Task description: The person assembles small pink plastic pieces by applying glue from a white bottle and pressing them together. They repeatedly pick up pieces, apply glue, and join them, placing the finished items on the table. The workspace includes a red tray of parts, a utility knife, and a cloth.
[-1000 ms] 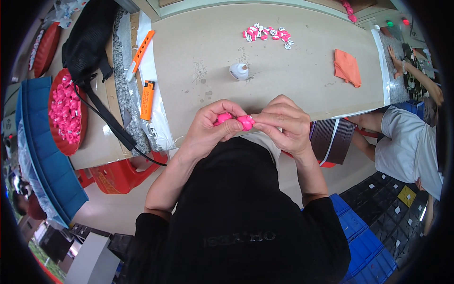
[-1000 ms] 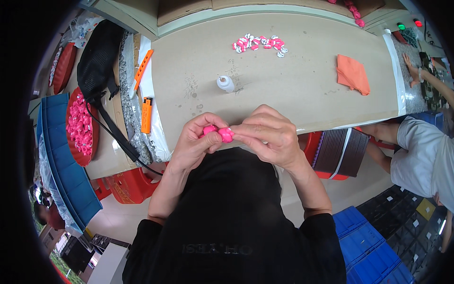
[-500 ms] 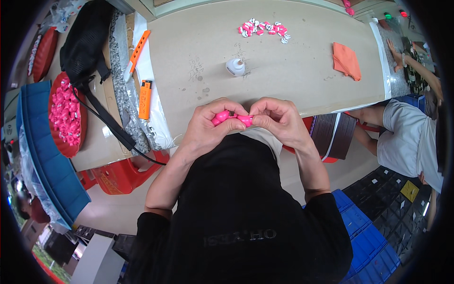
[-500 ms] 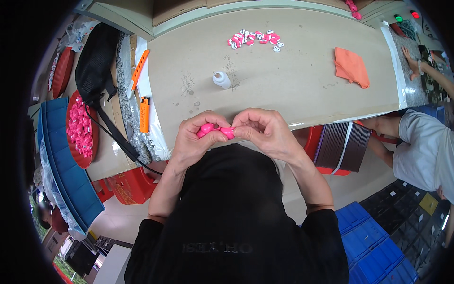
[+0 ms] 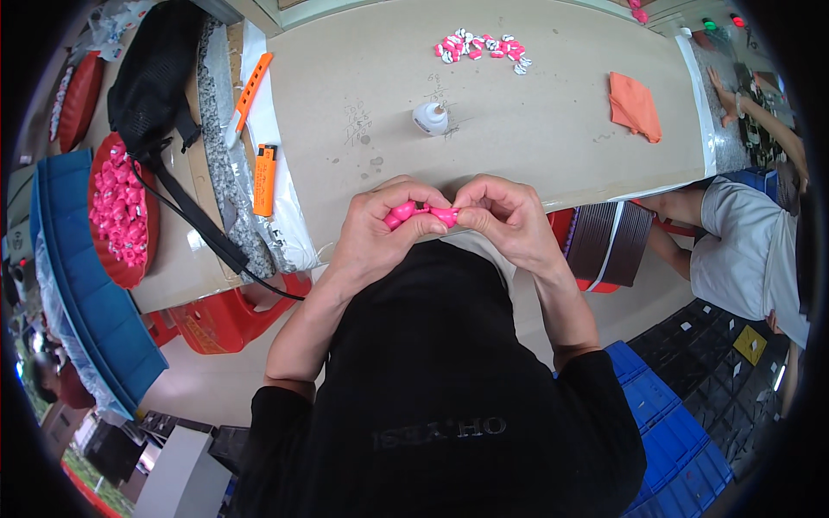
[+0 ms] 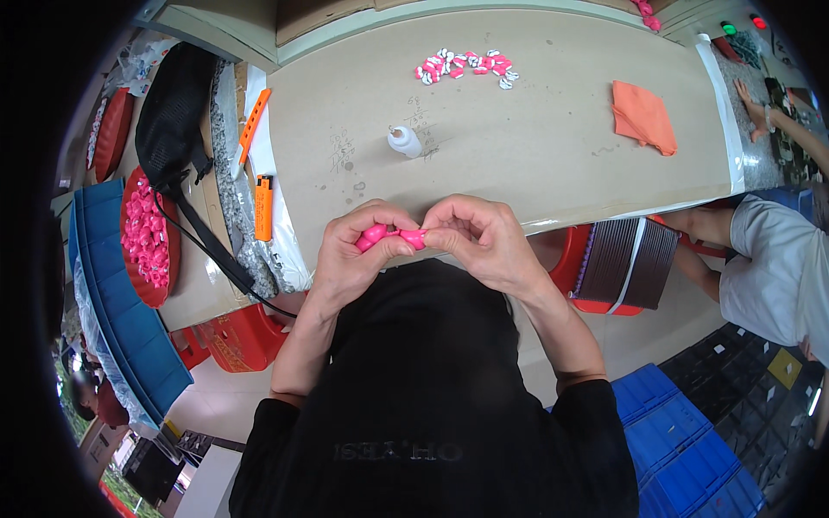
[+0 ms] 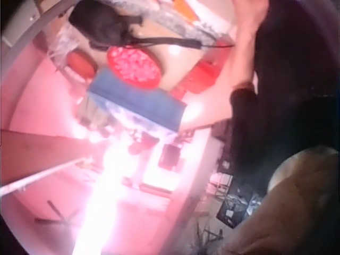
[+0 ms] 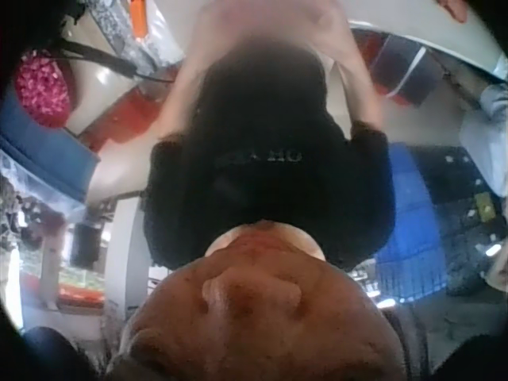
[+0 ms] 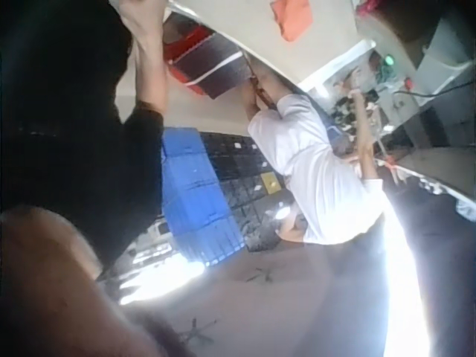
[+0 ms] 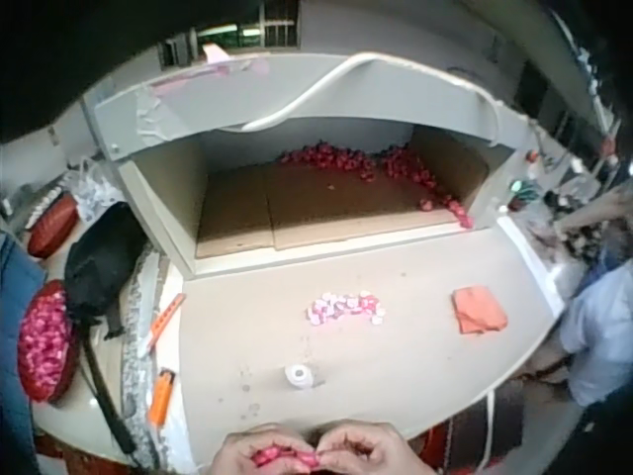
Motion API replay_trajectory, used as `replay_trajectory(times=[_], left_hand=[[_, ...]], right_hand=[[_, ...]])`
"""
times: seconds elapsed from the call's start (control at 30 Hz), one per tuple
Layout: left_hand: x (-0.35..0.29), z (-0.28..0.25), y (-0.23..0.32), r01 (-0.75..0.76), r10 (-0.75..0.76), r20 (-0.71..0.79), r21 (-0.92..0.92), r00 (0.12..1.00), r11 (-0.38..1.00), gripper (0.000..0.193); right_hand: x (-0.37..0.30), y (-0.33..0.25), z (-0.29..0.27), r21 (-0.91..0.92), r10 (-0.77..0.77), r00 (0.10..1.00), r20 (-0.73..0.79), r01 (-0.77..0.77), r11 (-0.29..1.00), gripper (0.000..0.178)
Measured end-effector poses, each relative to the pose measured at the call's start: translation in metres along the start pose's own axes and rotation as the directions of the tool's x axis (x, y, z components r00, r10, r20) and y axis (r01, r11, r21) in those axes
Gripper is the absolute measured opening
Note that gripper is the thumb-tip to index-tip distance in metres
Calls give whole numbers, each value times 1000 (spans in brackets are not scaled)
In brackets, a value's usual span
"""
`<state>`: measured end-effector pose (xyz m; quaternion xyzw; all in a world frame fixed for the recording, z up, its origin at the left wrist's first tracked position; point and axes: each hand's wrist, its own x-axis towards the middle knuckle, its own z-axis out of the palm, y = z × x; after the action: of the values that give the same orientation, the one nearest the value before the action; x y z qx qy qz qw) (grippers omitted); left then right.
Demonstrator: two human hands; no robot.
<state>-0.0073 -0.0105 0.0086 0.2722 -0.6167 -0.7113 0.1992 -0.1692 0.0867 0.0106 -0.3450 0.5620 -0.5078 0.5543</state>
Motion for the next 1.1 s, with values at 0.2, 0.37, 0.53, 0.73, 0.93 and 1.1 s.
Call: replay_trajectory(times=[0.2, 0.37, 0.53, 0.73, 0.93, 1.1], left_hand=[[-1, 0, 4, -100, 105, -17, 171, 994, 980, 15], [-1, -1, 4, -105, 108, -6, 185, 994, 977, 16], [0, 0, 2, -93, 97, -23, 158, 995, 983, 15], [0, 2, 3, -34, 36, -25, 79, 999, 996, 13], [0, 2, 3, 25, -25, -9, 55, 1000, 998, 12], [0, 0, 2, 36, -36, 7, 88, 999, 995, 12]], right_hand=[[-2, -4, 4, -217, -162, 985, -62, 145, 965, 7], [-3, -6, 7, -267, -212, 974, -85, 183, 946, 8], [-3, -1, 6, -209, -160, 983, -87, 139, 968, 8], [-2, 2, 4, -110, -101, 992, -81, 92, 990, 8], [-1, 3, 2, -46, -32, 998, -49, 30, 998, 7], [0, 4, 1, -45, -22, 998, -51, 20, 999, 6]])
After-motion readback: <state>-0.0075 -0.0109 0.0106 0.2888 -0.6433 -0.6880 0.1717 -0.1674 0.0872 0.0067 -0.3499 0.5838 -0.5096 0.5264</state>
